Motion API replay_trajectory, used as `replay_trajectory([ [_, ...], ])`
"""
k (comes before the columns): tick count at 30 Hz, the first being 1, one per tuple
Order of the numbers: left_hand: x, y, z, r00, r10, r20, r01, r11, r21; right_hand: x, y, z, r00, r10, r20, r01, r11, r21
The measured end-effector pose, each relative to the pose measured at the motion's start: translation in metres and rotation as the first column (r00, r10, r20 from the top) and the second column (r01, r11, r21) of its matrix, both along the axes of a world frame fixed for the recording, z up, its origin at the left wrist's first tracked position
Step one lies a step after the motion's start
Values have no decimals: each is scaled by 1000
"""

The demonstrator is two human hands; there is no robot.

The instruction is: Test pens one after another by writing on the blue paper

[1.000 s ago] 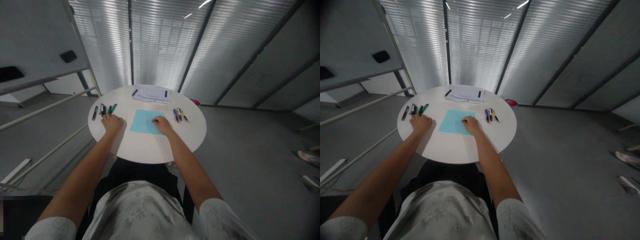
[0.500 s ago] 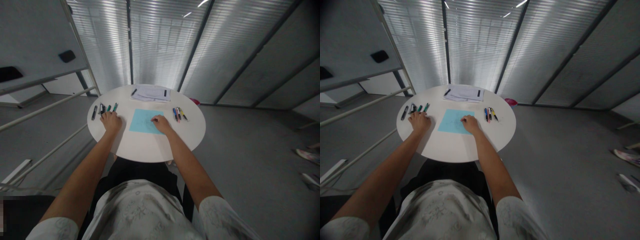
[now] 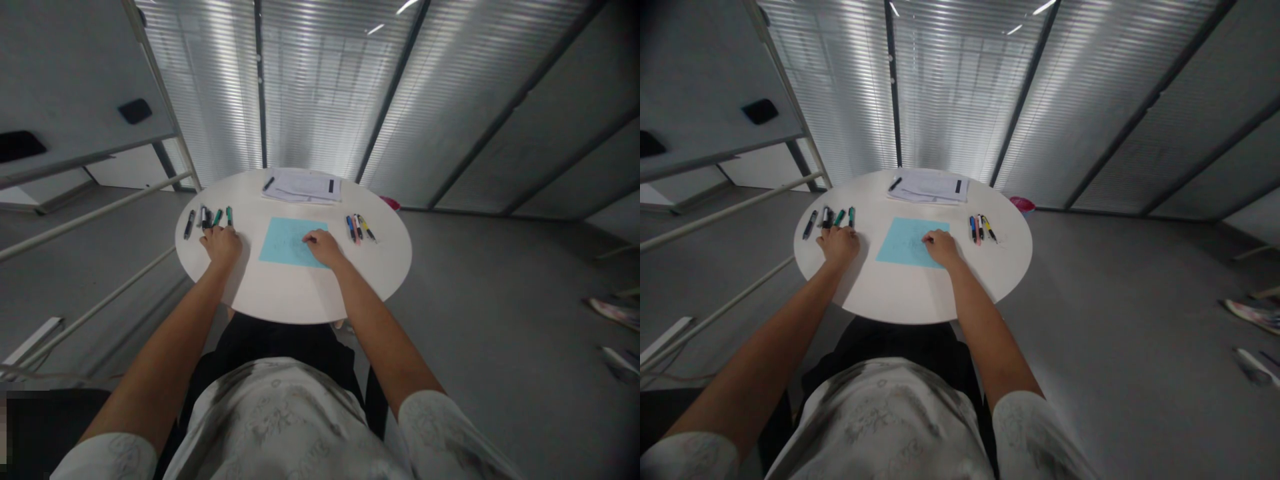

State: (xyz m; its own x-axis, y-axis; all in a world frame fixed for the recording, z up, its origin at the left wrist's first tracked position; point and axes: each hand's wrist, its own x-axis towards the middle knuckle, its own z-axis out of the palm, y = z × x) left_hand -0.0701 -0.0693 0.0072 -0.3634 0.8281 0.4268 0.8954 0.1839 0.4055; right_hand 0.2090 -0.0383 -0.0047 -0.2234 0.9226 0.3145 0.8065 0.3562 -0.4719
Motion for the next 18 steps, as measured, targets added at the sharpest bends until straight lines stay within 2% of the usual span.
replay_trajectory([
  [6,-2,3,-5,999,-1,41,-1,999,51,0,0,0,1000,7,-1,-7,1000,-3],
  [18,-1,2,-3,998,-28,-50,26,998,-53,1,3,-2,1000,16,5,-16,1000,5],
])
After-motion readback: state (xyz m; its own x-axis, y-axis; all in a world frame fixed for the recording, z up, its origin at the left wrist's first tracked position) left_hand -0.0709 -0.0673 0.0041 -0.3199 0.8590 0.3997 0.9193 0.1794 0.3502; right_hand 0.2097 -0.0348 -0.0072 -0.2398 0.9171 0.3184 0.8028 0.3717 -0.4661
